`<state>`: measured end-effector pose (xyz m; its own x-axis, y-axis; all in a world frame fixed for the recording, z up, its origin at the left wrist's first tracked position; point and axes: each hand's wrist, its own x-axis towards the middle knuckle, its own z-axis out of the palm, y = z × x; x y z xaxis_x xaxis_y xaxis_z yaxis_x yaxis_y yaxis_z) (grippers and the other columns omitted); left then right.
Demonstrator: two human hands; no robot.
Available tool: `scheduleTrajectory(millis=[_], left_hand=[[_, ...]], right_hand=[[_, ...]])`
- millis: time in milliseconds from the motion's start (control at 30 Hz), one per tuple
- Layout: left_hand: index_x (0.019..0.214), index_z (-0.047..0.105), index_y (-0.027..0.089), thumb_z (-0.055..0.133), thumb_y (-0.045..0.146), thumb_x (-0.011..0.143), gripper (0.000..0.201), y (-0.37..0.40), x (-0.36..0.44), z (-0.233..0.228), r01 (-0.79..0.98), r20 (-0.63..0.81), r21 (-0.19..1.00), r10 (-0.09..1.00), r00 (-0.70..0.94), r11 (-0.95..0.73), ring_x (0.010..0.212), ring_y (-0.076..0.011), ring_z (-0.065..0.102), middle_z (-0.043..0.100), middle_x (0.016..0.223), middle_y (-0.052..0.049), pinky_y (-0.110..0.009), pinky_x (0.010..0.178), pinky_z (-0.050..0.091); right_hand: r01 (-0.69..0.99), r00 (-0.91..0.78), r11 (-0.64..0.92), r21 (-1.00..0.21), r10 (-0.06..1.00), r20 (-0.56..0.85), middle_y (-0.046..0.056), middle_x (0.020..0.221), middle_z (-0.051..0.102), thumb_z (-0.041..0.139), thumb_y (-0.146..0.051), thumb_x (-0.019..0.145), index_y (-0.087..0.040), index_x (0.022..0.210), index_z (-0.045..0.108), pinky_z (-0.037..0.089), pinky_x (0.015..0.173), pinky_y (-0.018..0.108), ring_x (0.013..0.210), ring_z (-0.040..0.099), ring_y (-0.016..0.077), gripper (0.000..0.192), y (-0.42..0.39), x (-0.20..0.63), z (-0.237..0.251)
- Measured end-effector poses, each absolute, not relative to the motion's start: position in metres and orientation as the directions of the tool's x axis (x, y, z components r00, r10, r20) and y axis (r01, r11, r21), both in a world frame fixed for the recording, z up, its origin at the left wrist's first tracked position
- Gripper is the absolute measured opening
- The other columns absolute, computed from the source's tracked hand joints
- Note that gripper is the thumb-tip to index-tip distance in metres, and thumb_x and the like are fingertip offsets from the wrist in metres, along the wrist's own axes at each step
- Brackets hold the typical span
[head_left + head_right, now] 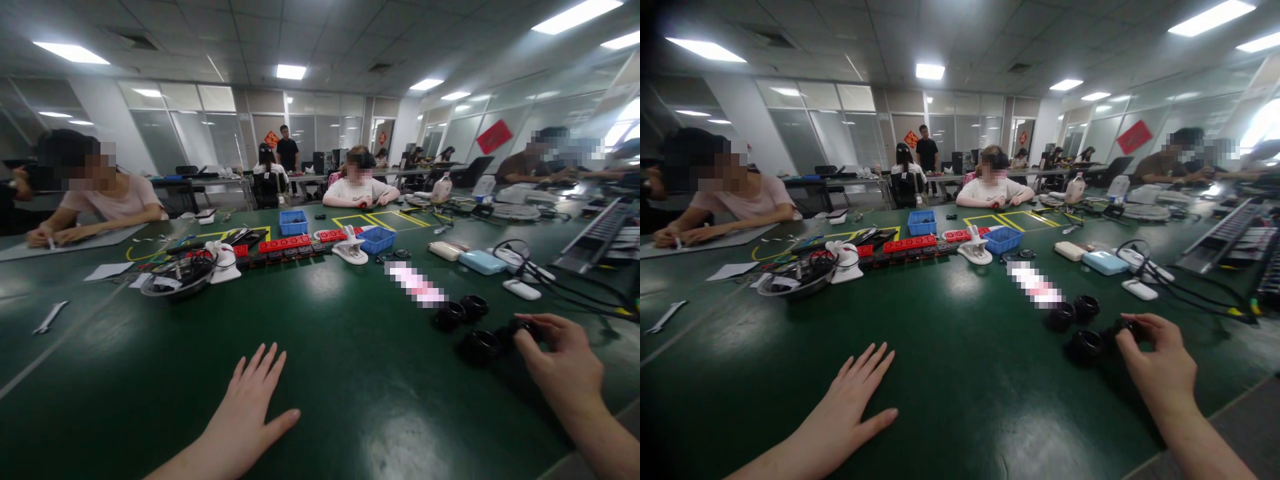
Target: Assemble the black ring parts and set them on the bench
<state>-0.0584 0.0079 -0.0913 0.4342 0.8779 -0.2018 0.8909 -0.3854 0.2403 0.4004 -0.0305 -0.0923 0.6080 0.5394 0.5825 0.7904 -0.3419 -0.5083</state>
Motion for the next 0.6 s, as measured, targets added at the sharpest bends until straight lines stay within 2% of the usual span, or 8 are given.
scheduleTrajectory(millis=[133, 300, 433, 500, 600], left_hand=[[0.14, 0.016, 0.024, 0.038, 0.069, 0.079, 0.079, 0.008, -0.059, -0.09, 0.888, -0.201, 0.252, 0.876, 0.438, -0.385, 0.133, -0.032, 0.006, 0.009, 0.147, -0.006, -0.057, 0.104, 0.012], [0.14, 0.017, 0.023, 0.04, 0.068, 0.079, 0.079, 0.007, -0.057, -0.088, 0.89, -0.197, 0.245, 0.878, 0.435, -0.385, 0.133, -0.0322, 0.006, 0.009, 0.147, -0.006, -0.057, 0.105, 0.012], [0.14, 0.017, 0.022, 0.038, 0.068, 0.08, 0.079, 0.006, -0.056, -0.089, 0.886, -0.181, 0.228, 0.877, 0.446, -0.403, 0.134, -0.0313, 0.006, 0.009, 0.147, -0.006, -0.056, 0.105, 0.012], [0.141, 0.017, 0.021, 0.037, 0.068, 0.08, 0.079, 0.006, -0.056, -0.09, 0.888, -0.175, 0.214, 0.878, 0.446, -0.408, 0.134, -0.0306, 0.006, 0.009, 0.147, -0.006, -0.055, 0.105, 0.011], [0.141, 0.016, 0.021, 0.035, 0.069, 0.08, 0.08, 0.006, -0.057, -0.09, 0.889, -0.178, 0.201, 0.877, 0.446, -0.411, 0.134, -0.03, 0.005, 0.008, 0.147, -0.006, -0.054, 0.106, 0.011]], right_hand=[[0.822, 0.546, -0.308, -0.479, 0.665, 0.51, 0.007, 0.091, 0.063, 0.045, -0.049, 0.058, -0.024, 0.085, 0.057, 0.046, 0.076, 0.039, 0.088, 0.059, 0.0311, 0.039, -0.029, 0.401, -0.093], [0.78, 0.611, -0.381, -0.496, 0.633, 0.475, 0.012, 0.097, 0.061, 0.04, -0.05, 0.062, -0.021, 0.092, 0.056, 0.044, 0.077, 0.043, 0.089, 0.058, 0.0333, 0.045, -0.027, 0.409, -0.094], [0.774, 0.591, -0.395, -0.494, 0.731, 0.341, 0.008, 0.083, 0.063, 0.046, -0.051, 0.057, -0.022, 0.088, 0.058, 0.046, 0.063, 0.039, 0.069, 0.06, 0.0291, 0.043, -0.023, 0.416, -0.098], [0.782, 0.578, -0.385, -0.491, 0.742, 0.339, 0.007, 0.082, 0.063, 0.048, -0.05, 0.056, -0.022, 0.088, 0.058, 0.045, 0.06, 0.038, 0.061, 0.059, 0.0263, 0.043, -0.021, 0.418, -0.1], [0.79, 0.577, -0.372, -0.488, 0.722, 0.382, 0.008, 0.086, 0.063, 0.046, -0.051, 0.058, -0.021, 0.092, 0.057, 0.046, 0.064, 0.038, 0.069, 0.06, 0.028, 0.047, -0.02, 0.419, -0.102]])
